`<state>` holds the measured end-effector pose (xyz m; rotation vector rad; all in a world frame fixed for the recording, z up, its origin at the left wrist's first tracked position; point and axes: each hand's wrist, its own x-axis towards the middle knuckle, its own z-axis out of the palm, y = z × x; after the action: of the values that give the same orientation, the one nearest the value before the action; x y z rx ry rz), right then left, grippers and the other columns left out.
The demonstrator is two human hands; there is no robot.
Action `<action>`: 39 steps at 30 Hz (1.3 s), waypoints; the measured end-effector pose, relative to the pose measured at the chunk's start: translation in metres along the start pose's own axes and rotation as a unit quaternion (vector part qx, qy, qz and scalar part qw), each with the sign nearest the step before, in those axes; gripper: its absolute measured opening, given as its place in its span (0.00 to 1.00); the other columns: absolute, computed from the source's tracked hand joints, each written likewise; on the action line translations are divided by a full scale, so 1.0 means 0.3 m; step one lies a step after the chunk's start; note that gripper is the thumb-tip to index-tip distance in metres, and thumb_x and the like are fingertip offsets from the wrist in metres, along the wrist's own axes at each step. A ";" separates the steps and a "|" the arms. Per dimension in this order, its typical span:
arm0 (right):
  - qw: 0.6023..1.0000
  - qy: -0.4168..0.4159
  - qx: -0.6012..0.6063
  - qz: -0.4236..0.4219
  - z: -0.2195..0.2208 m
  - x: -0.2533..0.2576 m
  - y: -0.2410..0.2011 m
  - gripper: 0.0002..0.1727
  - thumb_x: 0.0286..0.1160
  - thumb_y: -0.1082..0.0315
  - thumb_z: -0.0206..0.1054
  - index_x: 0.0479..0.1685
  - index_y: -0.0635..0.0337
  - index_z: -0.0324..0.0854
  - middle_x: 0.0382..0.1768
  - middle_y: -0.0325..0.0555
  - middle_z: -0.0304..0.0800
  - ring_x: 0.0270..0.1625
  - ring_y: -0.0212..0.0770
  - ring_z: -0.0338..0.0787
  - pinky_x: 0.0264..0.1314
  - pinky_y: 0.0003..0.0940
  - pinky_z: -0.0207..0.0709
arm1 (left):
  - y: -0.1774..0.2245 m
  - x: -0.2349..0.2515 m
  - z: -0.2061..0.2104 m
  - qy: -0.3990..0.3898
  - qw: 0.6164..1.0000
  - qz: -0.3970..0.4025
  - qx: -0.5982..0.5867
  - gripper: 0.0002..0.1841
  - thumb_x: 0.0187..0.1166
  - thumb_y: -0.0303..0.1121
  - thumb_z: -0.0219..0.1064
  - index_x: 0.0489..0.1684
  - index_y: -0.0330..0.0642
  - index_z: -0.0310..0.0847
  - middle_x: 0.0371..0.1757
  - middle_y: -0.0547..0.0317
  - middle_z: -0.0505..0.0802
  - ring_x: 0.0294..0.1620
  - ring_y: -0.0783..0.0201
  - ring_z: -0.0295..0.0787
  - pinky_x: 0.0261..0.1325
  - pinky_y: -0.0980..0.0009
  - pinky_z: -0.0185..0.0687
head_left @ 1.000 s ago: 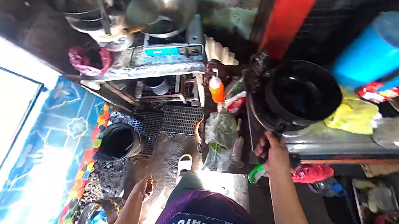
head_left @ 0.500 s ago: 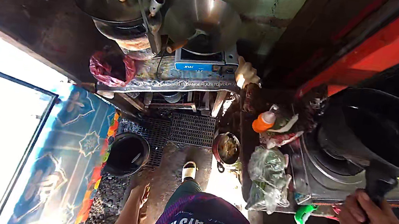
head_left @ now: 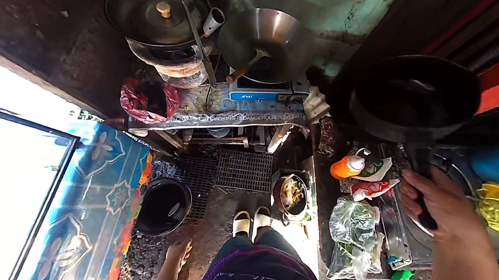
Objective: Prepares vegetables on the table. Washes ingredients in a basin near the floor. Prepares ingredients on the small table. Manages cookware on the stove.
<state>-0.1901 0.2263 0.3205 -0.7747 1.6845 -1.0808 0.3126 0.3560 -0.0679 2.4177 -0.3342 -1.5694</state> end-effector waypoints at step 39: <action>0.926 -0.103 -0.354 -0.077 0.322 0.842 -0.226 0.17 0.89 0.65 0.63 0.70 0.63 0.72 0.27 0.47 0.72 0.17 0.35 0.71 0.19 0.29 0.70 | -0.208 -0.247 0.087 0.130 0.984 -0.062 -0.107 0.20 0.88 0.39 0.63 0.64 0.28 0.79 0.51 0.36 0.87 0.43 0.52 0.82 0.50 0.53 0.79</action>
<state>-0.1849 -0.0483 0.2723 -1.4426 1.8553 -0.4358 0.2629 0.4367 -0.0344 2.4698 0.0343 -1.2405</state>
